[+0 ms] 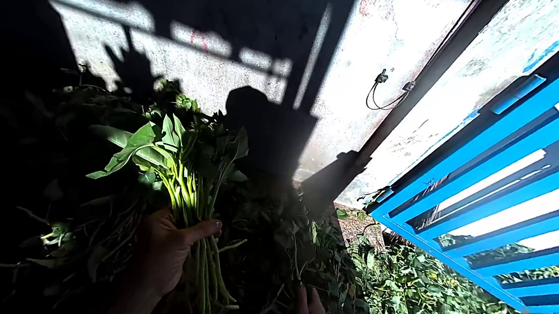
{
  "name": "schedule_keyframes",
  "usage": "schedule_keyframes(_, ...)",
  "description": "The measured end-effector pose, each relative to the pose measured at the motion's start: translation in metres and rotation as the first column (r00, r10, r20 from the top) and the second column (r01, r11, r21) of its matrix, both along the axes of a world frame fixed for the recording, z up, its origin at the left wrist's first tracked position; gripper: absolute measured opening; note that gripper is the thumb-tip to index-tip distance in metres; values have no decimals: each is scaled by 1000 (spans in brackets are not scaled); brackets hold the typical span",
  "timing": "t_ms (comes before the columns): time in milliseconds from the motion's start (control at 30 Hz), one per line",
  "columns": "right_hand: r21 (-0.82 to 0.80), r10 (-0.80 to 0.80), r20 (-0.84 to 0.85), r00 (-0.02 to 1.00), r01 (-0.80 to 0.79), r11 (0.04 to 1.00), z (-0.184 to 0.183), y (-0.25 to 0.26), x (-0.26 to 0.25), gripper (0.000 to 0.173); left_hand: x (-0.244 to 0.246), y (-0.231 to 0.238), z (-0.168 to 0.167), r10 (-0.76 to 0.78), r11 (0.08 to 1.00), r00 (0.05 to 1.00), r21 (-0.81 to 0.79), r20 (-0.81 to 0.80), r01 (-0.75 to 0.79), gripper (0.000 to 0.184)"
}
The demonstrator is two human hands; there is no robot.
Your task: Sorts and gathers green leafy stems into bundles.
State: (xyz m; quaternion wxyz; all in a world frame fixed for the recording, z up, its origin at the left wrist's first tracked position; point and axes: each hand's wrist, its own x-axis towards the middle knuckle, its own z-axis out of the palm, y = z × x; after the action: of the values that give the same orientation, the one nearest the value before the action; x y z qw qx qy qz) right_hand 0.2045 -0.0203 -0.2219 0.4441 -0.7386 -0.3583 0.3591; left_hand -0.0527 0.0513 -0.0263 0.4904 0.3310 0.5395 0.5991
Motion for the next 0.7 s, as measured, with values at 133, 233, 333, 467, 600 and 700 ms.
schedule_keyframes(133,-187,162,-58,985,-170,968,-19,-8,12,24,3,0,-3,-10,999,999,-36,49,11,32)
schedule_keyframes(233,-48,140,-81,987,-144,988,9,-9,-1,22,5,0,-4,-16,1000,999,-26,42,17,27)
schedule_keyframes(333,82,113,-178,977,-100,992,40,-13,-24,20,8,0,-12,-34,998,999,-58,25,35,29)
schedule_keyframes(467,224,180,-301,937,-114,968,65,-18,-47,18,16,4,-25,-73,991,997,-116,14,74,27)
schedule_keyframes(600,410,286,-358,889,-126,903,88,-19,-68,18,26,5,-42,-135,977,990,-172,-31,128,32)
schedule_keyframes(700,491,374,-334,865,-180,853,95,-15,-79,19,32,4,-48,-173,969,984,-184,-34,164,35)
